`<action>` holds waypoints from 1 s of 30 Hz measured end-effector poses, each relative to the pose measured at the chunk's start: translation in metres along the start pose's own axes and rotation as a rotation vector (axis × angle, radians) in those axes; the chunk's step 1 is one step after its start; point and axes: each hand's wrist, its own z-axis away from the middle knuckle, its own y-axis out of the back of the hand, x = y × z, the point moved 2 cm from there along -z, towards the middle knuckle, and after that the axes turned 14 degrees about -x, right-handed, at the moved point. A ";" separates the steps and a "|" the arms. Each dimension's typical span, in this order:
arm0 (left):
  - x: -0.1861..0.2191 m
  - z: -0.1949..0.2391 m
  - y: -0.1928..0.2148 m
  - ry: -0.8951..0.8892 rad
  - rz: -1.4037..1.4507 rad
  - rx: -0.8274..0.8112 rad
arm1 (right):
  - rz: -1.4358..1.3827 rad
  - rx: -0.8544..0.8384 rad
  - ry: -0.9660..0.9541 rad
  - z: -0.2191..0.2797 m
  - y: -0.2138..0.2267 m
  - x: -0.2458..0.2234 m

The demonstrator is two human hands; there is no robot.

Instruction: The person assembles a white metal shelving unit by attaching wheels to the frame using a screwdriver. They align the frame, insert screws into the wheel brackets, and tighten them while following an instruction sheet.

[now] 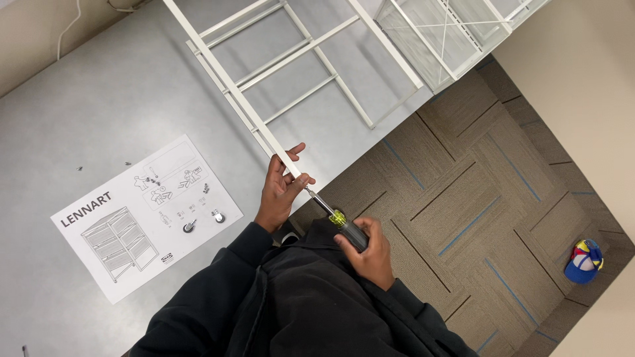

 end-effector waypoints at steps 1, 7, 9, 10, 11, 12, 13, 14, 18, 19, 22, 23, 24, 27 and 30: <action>0.000 0.000 0.002 -0.001 -0.001 0.005 | 0.000 -0.004 0.002 -0.002 -0.005 0.014; -0.003 -0.001 0.008 -0.016 0.016 -0.006 | 0.218 0.045 0.097 -0.007 -0.009 0.032; -0.002 -0.003 0.009 -0.020 0.019 -0.016 | -0.932 -0.433 -0.308 -0.014 -0.025 0.062; -0.002 -0.002 0.009 -0.020 0.020 -0.019 | -0.931 -0.430 -0.308 -0.015 -0.019 0.049; -0.001 -0.001 0.009 -0.014 0.022 -0.019 | -1.145 -0.569 -0.440 -0.014 -0.016 0.037; 0.001 -0.002 0.010 -0.010 0.022 -0.020 | -1.357 -0.711 -0.569 -0.015 -0.013 0.023; 0.001 -0.006 0.009 -0.013 0.022 -0.025 | -1.356 -0.707 -0.564 -0.019 -0.011 0.017; 0.001 -0.005 0.009 -0.008 0.020 -0.024 | -1.301 -0.651 -0.563 -0.019 -0.010 0.011; -0.001 -0.003 0.010 -0.004 0.006 -0.021 | -0.722 -0.246 -0.302 -0.011 -0.018 0.014; -0.002 -0.003 0.008 -0.004 0.007 -0.022 | -0.721 -0.244 -0.303 -0.004 -0.020 0.019; -0.002 -0.001 0.008 -0.005 0.019 -0.016 | 0.194 0.069 0.056 0.005 -0.017 0.018; -0.002 -0.002 0.009 -0.008 0.017 -0.016 | 0.274 0.092 0.194 0.003 -0.016 0.012; -0.002 -0.002 0.009 -0.011 0.015 -0.018 | 0.354 0.117 0.331 0.001 -0.015 0.006; -0.005 -0.003 0.012 -0.012 0.007 -0.015 | 0.086 -0.095 -0.054 0.000 -0.017 0.010; -0.002 -0.002 0.011 -0.017 0.009 -0.022 | -1.063 -0.551 -0.462 -0.005 -0.042 0.035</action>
